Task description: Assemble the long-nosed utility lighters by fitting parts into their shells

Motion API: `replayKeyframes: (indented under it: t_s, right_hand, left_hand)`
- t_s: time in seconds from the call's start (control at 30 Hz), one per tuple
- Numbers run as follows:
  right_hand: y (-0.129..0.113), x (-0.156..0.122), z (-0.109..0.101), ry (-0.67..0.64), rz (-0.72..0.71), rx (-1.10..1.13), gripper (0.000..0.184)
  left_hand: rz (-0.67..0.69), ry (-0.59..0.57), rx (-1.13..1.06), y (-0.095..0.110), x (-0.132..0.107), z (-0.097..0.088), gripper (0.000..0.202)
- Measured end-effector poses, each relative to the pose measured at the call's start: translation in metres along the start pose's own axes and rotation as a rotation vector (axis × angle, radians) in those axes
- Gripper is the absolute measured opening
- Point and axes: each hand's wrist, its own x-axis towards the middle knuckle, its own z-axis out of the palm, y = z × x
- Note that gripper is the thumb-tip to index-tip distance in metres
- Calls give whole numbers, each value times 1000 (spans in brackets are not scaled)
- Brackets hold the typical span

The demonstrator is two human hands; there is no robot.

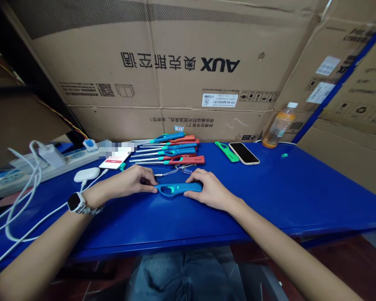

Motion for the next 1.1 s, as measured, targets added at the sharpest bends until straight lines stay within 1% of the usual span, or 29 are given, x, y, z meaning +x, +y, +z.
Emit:
replayKeyframes:
  t_s: [0.17,0.3,0.43,0.57,0.73,0.8,0.83,0.9,0.93,1.0,1.1]
  right_hand:
    - [-1,-1,-3,2,1,-8,24]
    - [0,-4,-6,-30,-6,-27,25]
    - [3,-5,-9,-43,-25,13,23]
    - [4,-2,-14,-87,-28,20,26]
    - [3,1,-16,-140,-59,-42,28]
    - [2,0,-15,-139,-77,-71,28]
    - [2,0,-14,-134,-83,-80,28]
    - [1,-1,-13,-124,-90,-83,28]
    - [1,-1,-12,-119,-92,-80,28]
    - [0,-2,-11,-113,-96,-72,28]
    - [0,-2,-11,-107,-96,-73,29]
  left_hand:
    - [-6,0,10,4,-1,0,21]
    - [1,-18,0,5,0,-1,20]
    - [-6,-21,-20,4,0,-1,20]
    - [21,-17,-23,3,1,0,22]
    - [32,-13,20,2,0,1,24]
    - [32,17,57,5,-1,4,27]
    - [41,38,74,7,-2,6,33]
    - [79,77,101,13,-2,13,53]
    - [106,86,116,18,-1,16,59]
    - [126,96,155,26,1,24,58]
    - [122,100,176,32,6,31,45]
